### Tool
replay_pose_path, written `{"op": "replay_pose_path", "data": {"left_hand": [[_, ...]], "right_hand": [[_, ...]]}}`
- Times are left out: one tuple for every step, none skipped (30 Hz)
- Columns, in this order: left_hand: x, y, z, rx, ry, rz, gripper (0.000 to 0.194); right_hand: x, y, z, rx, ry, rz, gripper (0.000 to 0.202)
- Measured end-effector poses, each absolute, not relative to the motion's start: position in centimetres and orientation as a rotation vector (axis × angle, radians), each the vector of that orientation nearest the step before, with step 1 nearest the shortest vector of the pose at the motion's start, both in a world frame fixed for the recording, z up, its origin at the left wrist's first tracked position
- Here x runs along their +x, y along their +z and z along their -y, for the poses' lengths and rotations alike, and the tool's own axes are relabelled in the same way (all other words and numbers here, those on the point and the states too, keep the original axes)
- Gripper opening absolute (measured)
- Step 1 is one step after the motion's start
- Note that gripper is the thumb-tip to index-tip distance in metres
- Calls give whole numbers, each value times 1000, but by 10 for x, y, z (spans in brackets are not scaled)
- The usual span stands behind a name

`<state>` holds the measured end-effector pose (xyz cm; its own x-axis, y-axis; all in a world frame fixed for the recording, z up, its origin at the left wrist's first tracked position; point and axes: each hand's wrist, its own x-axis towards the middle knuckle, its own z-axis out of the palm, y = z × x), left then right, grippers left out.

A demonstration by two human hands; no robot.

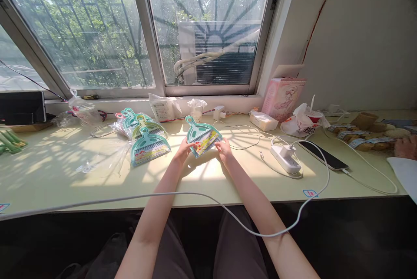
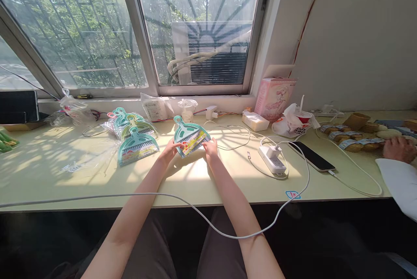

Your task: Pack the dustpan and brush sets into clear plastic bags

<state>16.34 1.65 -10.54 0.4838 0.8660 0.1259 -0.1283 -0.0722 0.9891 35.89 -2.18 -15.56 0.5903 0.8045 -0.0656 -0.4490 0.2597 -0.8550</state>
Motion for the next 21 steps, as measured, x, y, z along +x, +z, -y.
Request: {"op": "replay_pose_path", "data": {"left_hand": [[163, -104, -15, 1421, 933, -708, 63], [162, -103, -15, 1439, 930, -705, 62], [161, -102, -14, 1451, 935, -692, 61], [161, -102, -15, 1453, 945, -676, 62], [160, -102, -15, 1448, 957, -660, 64], [160, -102, -16, 1439, 965, -649, 66], [160, -103, -17, 1431, 971, -644, 67], [160, -104, -18, 1428, 974, -646, 68], [161, -105, -19, 1430, 972, -649, 68], [162, -105, -20, 1435, 967, -651, 68], [163, -106, -21, 1436, 961, -653, 68], [164, -107, -22, 1431, 955, -658, 67], [165, -108, -23, 1419, 949, -663, 67], [166, -109, -23, 1401, 945, -668, 66], [166, -110, -24, 1376, 950, -671, 65], [167, -111, -24, 1347, 958, -673, 65], [167, -112, -25, 1318, 968, -675, 64], [167, -112, -26, 1295, 979, -676, 63], [167, -113, -26, 1281, 986, -676, 63], [167, -113, -27, 1277, 991, -673, 62], [167, -114, -27, 1282, 991, -668, 61]], "right_hand": [[358, -153, 23, -985, 903, 401, 85], [356, -151, 24, -985, 924, 369, 81], [355, -149, 25, -978, 941, 348, 75], [353, -147, 26, -962, 952, 338, 70], [352, -145, 27, -948, 962, 326, 66], [351, -144, 28, -943, 969, 316, 63], [350, -144, 28, -947, 974, 313, 63], [350, -144, 29, -955, 975, 318, 63], [350, -144, 30, -967, 972, 326, 62], [349, -144, 30, -980, 969, 335, 59], [349, -143, 32, -988, 967, 344, 57], [349, -142, 33, -989, 968, 344, 55], [348, -141, 34, -987, 969, 332, 55], [348, -139, 36, -981, 972, 314, 55], [347, -137, 37, -973, 974, 297, 56], [346, -135, 37, -963, 975, 282, 58], [346, -133, 38, -956, 974, 270, 58], [345, -131, 37, -954, 971, 264, 58], [345, -130, 37, -959, 969, 260, 57], [345, -130, 36, -970, 966, 259, 56], [345, -130, 36, -982, 960, 260, 55]]}}
